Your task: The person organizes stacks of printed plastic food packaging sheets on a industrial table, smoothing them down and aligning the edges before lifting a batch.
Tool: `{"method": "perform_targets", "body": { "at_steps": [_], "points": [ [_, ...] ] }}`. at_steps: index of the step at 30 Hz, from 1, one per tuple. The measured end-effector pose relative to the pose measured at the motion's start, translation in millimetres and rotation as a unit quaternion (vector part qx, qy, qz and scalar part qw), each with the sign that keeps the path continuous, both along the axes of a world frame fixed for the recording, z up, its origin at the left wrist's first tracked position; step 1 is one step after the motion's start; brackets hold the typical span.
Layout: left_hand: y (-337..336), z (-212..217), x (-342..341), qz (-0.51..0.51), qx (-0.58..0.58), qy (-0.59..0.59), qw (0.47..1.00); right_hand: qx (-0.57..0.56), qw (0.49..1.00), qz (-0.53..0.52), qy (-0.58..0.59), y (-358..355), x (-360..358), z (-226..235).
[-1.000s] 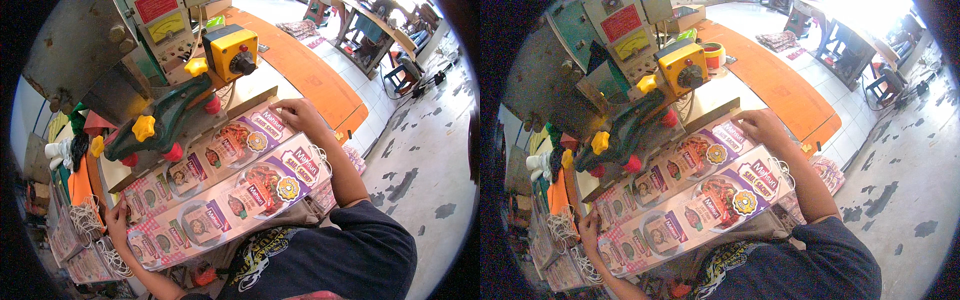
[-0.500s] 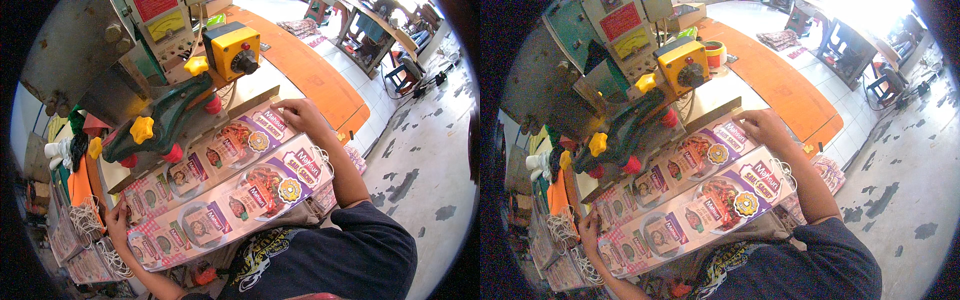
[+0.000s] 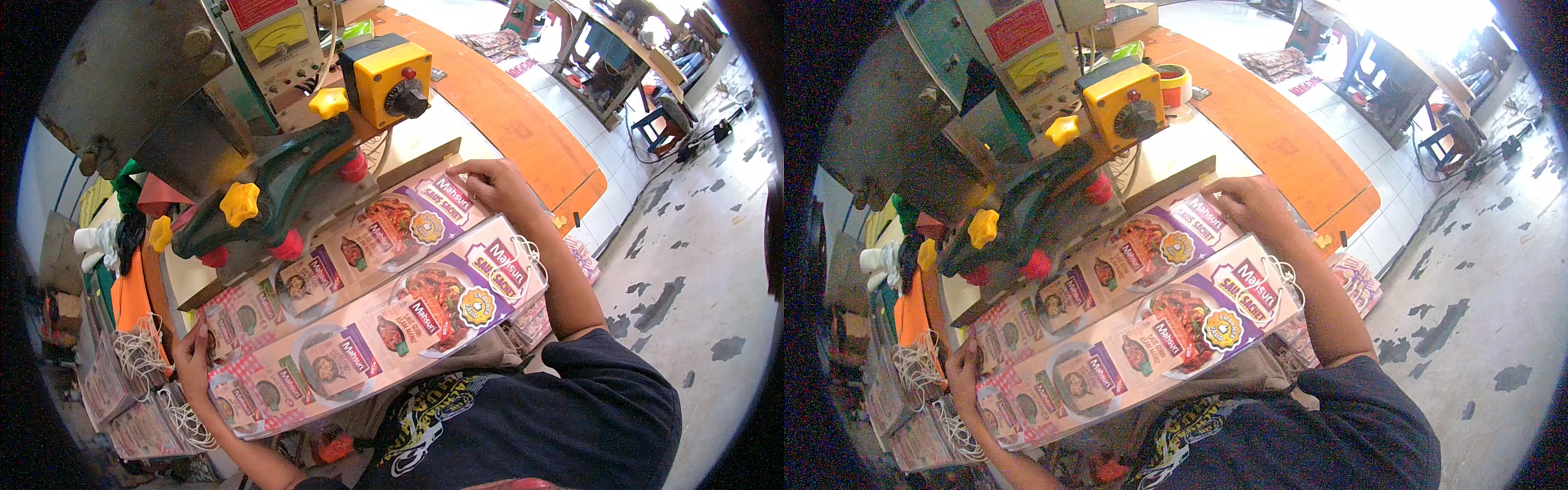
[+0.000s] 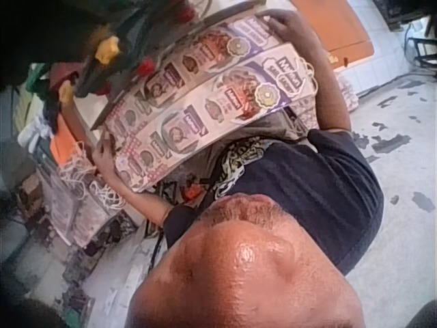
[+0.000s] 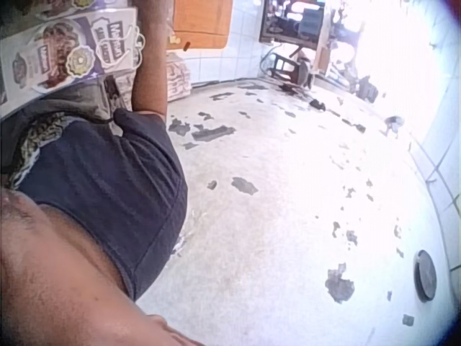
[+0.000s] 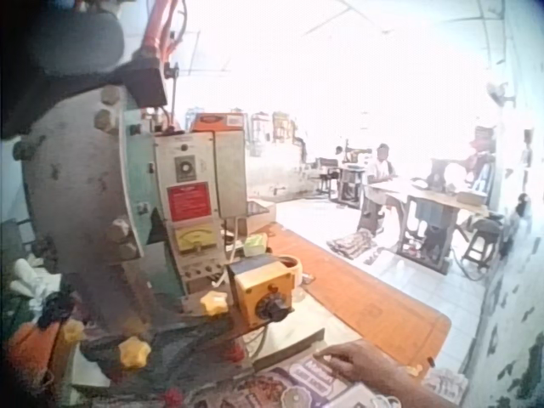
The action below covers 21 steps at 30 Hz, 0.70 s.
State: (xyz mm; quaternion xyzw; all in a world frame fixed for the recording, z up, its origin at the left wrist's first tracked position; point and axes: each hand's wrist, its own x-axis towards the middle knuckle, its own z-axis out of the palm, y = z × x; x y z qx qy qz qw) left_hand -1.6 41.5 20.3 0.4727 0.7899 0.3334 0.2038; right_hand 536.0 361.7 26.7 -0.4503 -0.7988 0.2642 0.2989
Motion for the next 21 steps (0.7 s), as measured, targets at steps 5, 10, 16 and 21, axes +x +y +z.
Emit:
{"method": "perform_targets", "body": {
  "at_steps": [5, 10, 16, 21],
  "points": [
    [0.0, -0.4, -1.5, -0.01, 0.009, 0.007, 1.0, -0.008, 1.0, 0.001, 0.003, -0.8, -0.8, 2.2],
    [2.1, 2.4, 1.4, 0.009, -0.011, -0.015, 1.0, -0.04, 0.999, -0.011, -0.019, -4.0, -0.2, 9.1],
    [6.9, 8.9, 8.2, 0.034, -0.016, -0.005, 0.999, -0.005, 1.0, -0.001, -0.014, -0.7, 1.4, 2.5],
    [-2.0, 1.9, 0.4, 0.023, -0.009, 0.036, 0.999, -0.011, 0.999, -0.003, -0.045, -4.0, -0.4, 7.9]
  ]
}}
